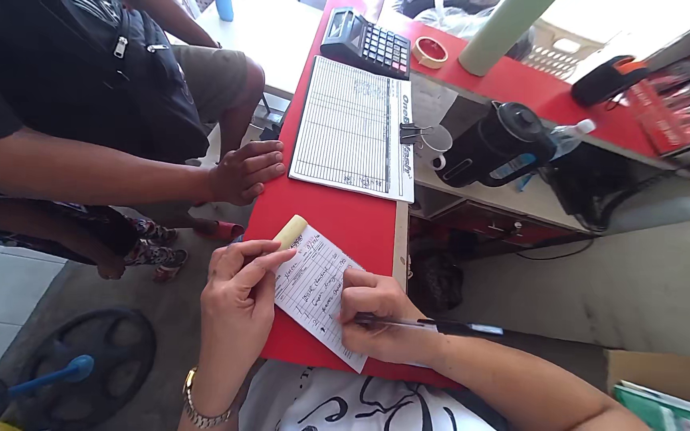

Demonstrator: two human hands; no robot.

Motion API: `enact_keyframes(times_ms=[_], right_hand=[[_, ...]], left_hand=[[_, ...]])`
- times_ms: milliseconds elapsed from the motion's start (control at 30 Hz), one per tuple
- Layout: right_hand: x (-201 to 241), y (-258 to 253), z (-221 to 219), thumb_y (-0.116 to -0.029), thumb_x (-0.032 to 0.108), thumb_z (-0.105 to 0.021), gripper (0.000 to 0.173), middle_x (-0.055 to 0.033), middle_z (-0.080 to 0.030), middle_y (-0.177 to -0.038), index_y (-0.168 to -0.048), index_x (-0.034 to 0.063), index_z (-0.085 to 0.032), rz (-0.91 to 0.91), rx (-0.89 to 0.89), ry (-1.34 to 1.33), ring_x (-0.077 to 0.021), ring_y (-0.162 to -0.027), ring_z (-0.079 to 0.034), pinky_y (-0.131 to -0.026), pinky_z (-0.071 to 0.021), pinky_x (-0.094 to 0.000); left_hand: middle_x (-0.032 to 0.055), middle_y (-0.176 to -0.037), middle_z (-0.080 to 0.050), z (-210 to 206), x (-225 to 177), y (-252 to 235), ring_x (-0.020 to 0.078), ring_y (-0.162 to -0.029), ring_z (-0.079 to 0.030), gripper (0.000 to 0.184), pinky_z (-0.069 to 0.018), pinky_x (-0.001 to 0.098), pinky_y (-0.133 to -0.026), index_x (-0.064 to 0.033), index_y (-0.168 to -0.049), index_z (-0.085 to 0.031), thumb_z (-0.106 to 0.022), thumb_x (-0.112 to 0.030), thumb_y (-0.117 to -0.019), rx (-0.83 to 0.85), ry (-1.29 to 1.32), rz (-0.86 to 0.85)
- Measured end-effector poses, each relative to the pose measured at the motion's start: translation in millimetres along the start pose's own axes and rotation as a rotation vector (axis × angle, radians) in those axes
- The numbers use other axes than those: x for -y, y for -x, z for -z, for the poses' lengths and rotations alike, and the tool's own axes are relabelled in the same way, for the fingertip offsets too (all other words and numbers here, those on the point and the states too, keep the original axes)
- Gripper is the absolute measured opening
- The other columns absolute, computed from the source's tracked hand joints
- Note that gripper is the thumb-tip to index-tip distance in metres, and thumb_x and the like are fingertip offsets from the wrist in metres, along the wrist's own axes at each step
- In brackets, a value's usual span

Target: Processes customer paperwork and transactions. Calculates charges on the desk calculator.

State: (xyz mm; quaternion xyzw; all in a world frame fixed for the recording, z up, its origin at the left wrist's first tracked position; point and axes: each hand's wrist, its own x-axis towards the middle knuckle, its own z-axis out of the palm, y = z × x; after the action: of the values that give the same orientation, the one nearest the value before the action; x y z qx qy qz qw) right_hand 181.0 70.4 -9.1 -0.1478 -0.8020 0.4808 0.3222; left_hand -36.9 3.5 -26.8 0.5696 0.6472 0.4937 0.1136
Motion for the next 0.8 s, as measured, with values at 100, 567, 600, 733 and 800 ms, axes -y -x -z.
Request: enact_keyframes(times_ms=[100,567,600,733,800], right_hand=[[0.7,-0.3,1.5,-0.0814,-0.001,-0.065,0.009,-0.0056,-0.052,-0.076,-0.075,0.0006,-0.060,-0.004,0.014,-0.003,-0.0058,-0.073,-0.050,-0.061,-0.0382,-0.0154],[-1.4,-0.4,2.8,-0.0815,-0.002,-0.065,0.008,-0.0056,-0.052,-0.077,-0.076,0.0001,-0.060,0.004,-0.007,-0.027,-0.0057,-0.073,-0.050,-0.062,-0.0382,-0.0153],[-2.5,-0.3,3.3,-0.0815,-0.003,-0.064,0.008,-0.0056,-0.052,-0.077,-0.076,-0.0001,-0.060,0.008,-0.005,-0.053,-0.0055,-0.074,-0.050,-0.062,-0.0386,-0.0152],[-4.5,0.8,3.5,-0.0815,-0.003,-0.065,0.006,-0.0064,-0.053,-0.078,-0.078,-0.0006,-0.060,0.027,0.007,-0.079,-0.0060,-0.074,-0.051,-0.063,-0.0400,-0.0157],[-4.0,1.3,2.8,-0.0816,-0.002,-0.065,0.007,-0.0063,-0.053,-0.078,-0.078,-0.0002,-0.060,0.021,0.009,-0.057,-0.0058,-0.074,-0.051,-0.063,-0.0404,-0.0153]], left_hand=[[-0.0011,-0.116,-0.071,0.3,0.1,0.0,0.0119,-0.115,-0.060,0.023,-0.0496,0.0276,-0.096,-0.0211,-0.107,-0.081,-0.060,-0.016,-0.0988,-0.001,0.004,-0.003],[-0.0008,-0.117,-0.070,0.2,0.6,0.4,0.0122,-0.116,-0.060,0.025,-0.0493,0.0284,-0.097,-0.0214,-0.108,-0.081,-0.058,-0.015,-0.0987,0.005,0.001,-0.010],[-0.0011,-0.117,-0.070,0.3,0.5,0.4,0.0123,-0.116,-0.060,0.025,-0.0493,0.0289,-0.097,-0.0217,-0.108,-0.081,-0.058,-0.015,-0.0987,0.005,-0.001,-0.010],[-0.0020,-0.117,-0.070,-0.2,0.8,0.6,0.0122,-0.117,-0.060,0.025,-0.0493,0.0289,-0.098,-0.0225,-0.108,-0.081,-0.059,-0.015,-0.0990,0.000,0.002,-0.004],[-0.0024,-0.117,-0.070,-0.4,0.7,0.6,0.0120,-0.116,-0.060,0.025,-0.0495,0.0283,-0.096,-0.0226,-0.108,-0.081,-0.059,-0.015,-0.0988,-0.002,0.002,-0.002]])
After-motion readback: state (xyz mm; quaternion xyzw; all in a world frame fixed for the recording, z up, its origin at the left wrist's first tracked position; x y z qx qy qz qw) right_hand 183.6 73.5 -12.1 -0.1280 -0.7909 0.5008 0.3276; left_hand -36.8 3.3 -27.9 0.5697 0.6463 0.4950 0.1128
